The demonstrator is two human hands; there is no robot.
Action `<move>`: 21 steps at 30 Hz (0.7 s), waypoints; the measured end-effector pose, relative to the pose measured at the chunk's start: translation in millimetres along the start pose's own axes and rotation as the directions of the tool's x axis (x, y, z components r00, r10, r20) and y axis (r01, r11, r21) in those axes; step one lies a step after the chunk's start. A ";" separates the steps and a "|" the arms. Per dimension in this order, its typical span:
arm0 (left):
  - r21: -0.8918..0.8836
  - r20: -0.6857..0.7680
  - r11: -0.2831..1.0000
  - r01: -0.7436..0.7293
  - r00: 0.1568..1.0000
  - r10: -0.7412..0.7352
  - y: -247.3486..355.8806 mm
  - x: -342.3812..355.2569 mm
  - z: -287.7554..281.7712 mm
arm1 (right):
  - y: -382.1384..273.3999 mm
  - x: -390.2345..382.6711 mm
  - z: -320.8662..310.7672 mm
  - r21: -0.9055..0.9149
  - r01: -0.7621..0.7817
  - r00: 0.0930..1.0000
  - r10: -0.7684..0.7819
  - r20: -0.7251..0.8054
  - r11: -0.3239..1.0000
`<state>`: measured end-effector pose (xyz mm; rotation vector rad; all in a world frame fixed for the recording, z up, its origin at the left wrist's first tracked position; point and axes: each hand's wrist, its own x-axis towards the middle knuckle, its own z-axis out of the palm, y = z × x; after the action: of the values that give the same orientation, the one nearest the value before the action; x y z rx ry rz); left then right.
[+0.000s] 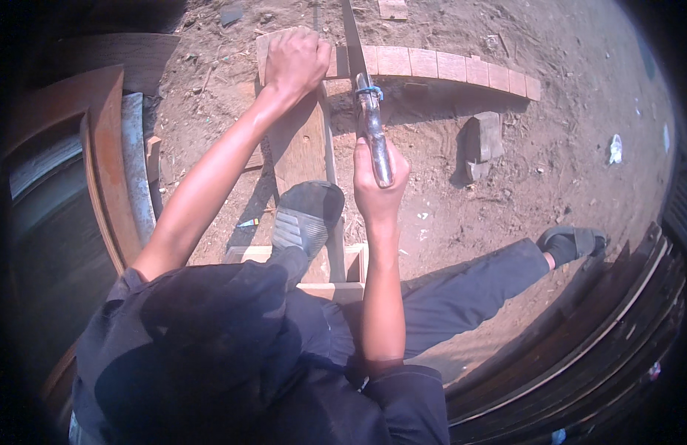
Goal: The person sits on the ground and uses a hand saw to cut a piece of wood placed on a makeshift wooden stand. The person holds the wood steady with one hand and saws with the other.
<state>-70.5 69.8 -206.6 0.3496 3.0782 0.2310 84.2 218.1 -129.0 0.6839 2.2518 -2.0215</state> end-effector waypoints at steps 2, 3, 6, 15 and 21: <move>-0.016 -0.045 1.000 -0.026 0.999 0.025 -3.0 1.6 2.5 | 1.9 -8.4 -2.2 -0.015 -0.012 1.000 0.012 -0.001 1.000; -0.020 -0.038 1.000 -0.023 0.999 0.023 -4.9 0.8 2.0 | 7.0 -21.7 -1.4 -0.053 0.042 0.999 -0.043 -0.017 0.998; -0.045 -0.031 0.999 -0.026 0.999 0.025 -7.5 -0.8 -0.9 | 28.9 -72.9 -7.9 -0.145 0.091 0.995 -0.096 -0.026 0.985; -0.118 0.035 0.992 -0.046 0.998 0.051 -2.7 6.5 -3.0 | 1.8 -9.3 6.9 -0.002 0.099 0.995 -0.099 -0.024 0.995; -0.050 0.158 0.999 0.023 0.987 -0.014 -6.7 5.2 -5.9 | 42.4 -105.2 -30.5 -0.192 0.154 0.988 -0.150 0.037 0.969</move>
<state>-77.3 63.7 -201.8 0.3204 2.9124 0.2674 201.6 218.5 -130.9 0.4843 2.5158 -1.8214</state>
